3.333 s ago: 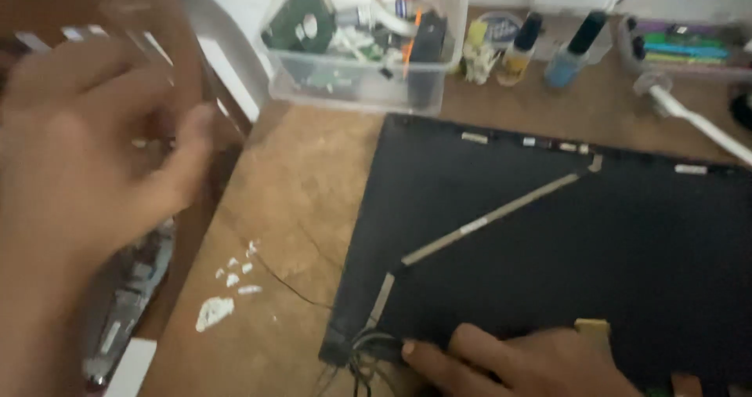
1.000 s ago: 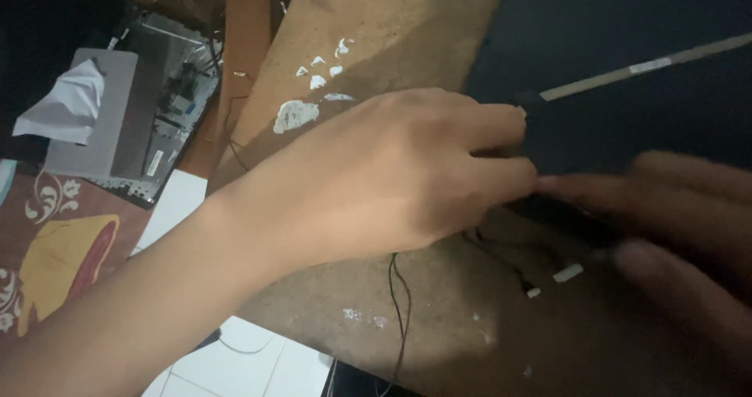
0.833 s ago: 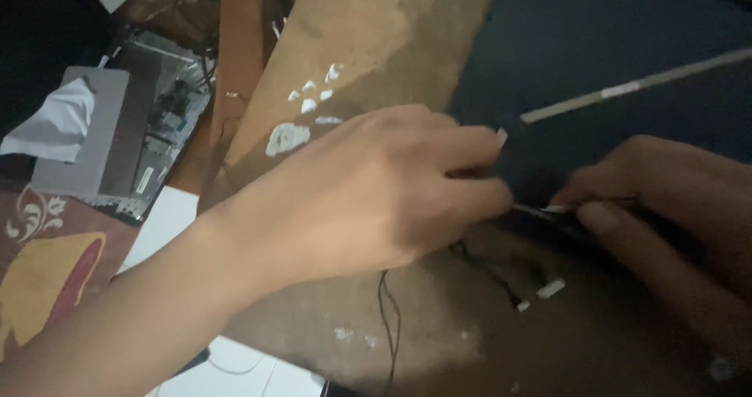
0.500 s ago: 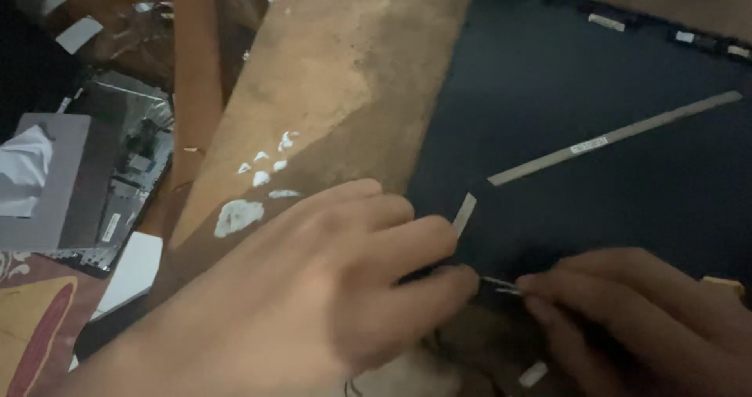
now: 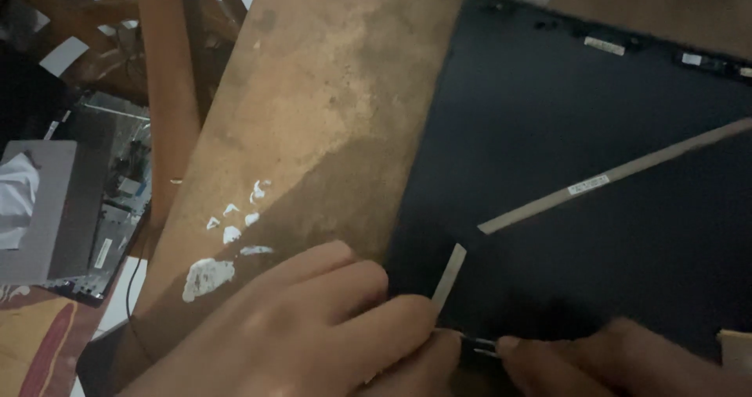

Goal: Replacing or repairing internal cables on a laptop screen assembly.

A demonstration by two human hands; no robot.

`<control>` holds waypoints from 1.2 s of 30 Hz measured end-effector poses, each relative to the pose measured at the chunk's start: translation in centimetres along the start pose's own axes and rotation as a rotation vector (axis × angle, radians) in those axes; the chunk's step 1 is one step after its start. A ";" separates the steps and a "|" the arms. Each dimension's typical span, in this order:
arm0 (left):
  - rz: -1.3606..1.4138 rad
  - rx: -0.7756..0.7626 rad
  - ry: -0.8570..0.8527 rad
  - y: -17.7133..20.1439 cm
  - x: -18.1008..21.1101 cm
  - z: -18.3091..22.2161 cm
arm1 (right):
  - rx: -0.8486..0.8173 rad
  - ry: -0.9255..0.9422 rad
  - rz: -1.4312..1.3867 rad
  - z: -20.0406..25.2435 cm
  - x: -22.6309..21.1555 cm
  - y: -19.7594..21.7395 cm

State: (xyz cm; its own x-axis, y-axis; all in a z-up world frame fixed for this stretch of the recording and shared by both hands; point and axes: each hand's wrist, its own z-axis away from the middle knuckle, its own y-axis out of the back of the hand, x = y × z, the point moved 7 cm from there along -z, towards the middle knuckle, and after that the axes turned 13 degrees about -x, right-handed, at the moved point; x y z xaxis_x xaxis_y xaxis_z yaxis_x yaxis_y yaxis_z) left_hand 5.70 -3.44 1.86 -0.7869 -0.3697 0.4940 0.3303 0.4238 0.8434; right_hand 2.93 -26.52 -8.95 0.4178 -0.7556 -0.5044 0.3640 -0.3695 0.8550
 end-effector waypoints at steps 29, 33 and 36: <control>0.002 -0.015 0.006 0.4 0.6 -0.2 | -0.033 0.615 0.771 4.5 0.6 -5.2; 0.046 -0.020 0.005 0.5 0.4 -0.1 | 0.021 0.512 0.668 3.0 -1.2 -2.9; 0.091 -0.006 0.008 0.7 0.1 -0.2 | 0.077 0.405 0.631 2.2 -2.6 -2.2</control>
State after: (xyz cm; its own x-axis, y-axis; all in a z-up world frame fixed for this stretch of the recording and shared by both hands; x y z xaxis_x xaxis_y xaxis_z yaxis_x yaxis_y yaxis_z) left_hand 5.95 -3.29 2.57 -0.7492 -0.3370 0.5702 0.4029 0.4513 0.7962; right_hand -0.75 -24.93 -9.28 0.8063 -0.5843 0.0923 -0.0993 0.0200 0.9949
